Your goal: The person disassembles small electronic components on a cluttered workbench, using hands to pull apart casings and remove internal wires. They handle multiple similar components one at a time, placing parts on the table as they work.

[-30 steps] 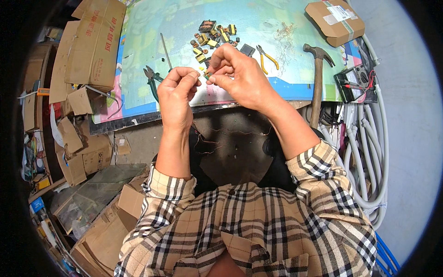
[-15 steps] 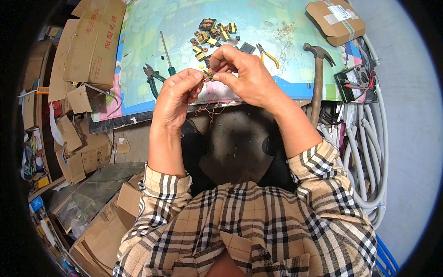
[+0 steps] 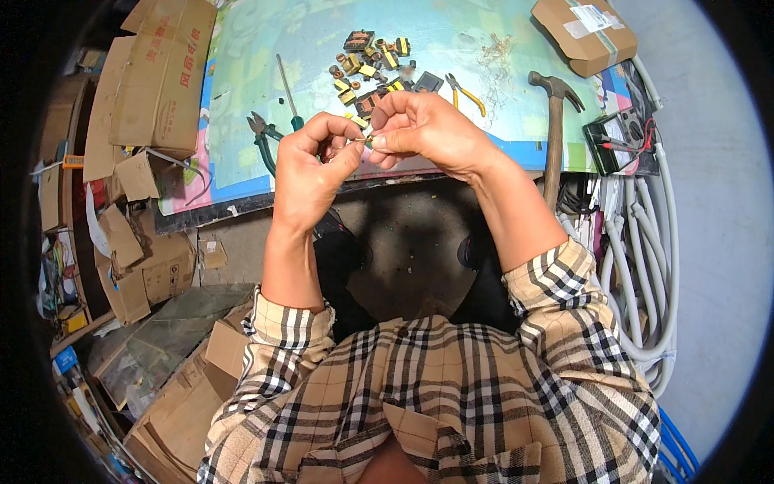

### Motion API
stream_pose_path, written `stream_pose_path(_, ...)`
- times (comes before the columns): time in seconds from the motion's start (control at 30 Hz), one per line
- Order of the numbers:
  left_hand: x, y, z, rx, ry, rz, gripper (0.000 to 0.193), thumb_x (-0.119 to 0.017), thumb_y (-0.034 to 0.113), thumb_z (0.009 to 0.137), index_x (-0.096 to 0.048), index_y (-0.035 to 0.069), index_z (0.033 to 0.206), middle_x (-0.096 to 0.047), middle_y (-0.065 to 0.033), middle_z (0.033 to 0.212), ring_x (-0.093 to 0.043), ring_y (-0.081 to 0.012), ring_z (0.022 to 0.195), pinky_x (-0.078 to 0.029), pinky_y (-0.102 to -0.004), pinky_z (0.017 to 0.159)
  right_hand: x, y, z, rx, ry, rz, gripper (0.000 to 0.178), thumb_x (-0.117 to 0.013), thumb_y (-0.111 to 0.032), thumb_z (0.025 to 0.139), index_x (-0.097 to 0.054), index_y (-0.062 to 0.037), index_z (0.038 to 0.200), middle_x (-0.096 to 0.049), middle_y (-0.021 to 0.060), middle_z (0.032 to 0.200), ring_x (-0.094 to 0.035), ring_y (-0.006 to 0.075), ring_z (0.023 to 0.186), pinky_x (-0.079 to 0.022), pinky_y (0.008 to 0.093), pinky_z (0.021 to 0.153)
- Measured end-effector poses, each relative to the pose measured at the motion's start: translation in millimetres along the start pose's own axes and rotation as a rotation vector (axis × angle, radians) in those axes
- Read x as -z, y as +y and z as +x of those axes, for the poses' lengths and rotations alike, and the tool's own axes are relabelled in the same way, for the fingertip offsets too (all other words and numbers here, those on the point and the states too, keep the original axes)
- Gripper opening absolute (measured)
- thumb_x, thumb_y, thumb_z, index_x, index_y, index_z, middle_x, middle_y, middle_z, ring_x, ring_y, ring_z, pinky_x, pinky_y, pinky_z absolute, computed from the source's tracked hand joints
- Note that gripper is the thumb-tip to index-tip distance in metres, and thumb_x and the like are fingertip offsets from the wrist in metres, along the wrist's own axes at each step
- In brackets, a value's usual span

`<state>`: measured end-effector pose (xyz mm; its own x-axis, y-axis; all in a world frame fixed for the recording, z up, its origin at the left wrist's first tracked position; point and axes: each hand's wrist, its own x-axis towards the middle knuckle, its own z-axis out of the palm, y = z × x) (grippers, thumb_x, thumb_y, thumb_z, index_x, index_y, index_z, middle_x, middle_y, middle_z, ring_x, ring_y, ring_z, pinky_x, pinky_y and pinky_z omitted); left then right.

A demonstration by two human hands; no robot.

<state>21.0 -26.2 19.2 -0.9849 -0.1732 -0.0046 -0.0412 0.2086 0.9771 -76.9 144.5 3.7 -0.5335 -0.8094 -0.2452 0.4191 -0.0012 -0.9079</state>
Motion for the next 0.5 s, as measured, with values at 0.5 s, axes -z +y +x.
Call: stream_pose_path(0.5, 8, -13, 5, 0.34, -0.066, -0.688, 0.009, -0.063, 0.003, 0.08, -0.06, 0.005, 0.088, -0.054, 0.0036, 0.073, -0.043, -0.0048, 0.06, -0.034, -0.0198, 0.055, -11, -7, -3, 0.078, 0.019, -0.11, 0.018, -0.063, -0.015, 0.09, -0.061, 0.0005, 0.099, -0.065, 0.0074, 0.079, -0.064, 0.0131, 0.068, -0.055, 0.0258, 0.063)
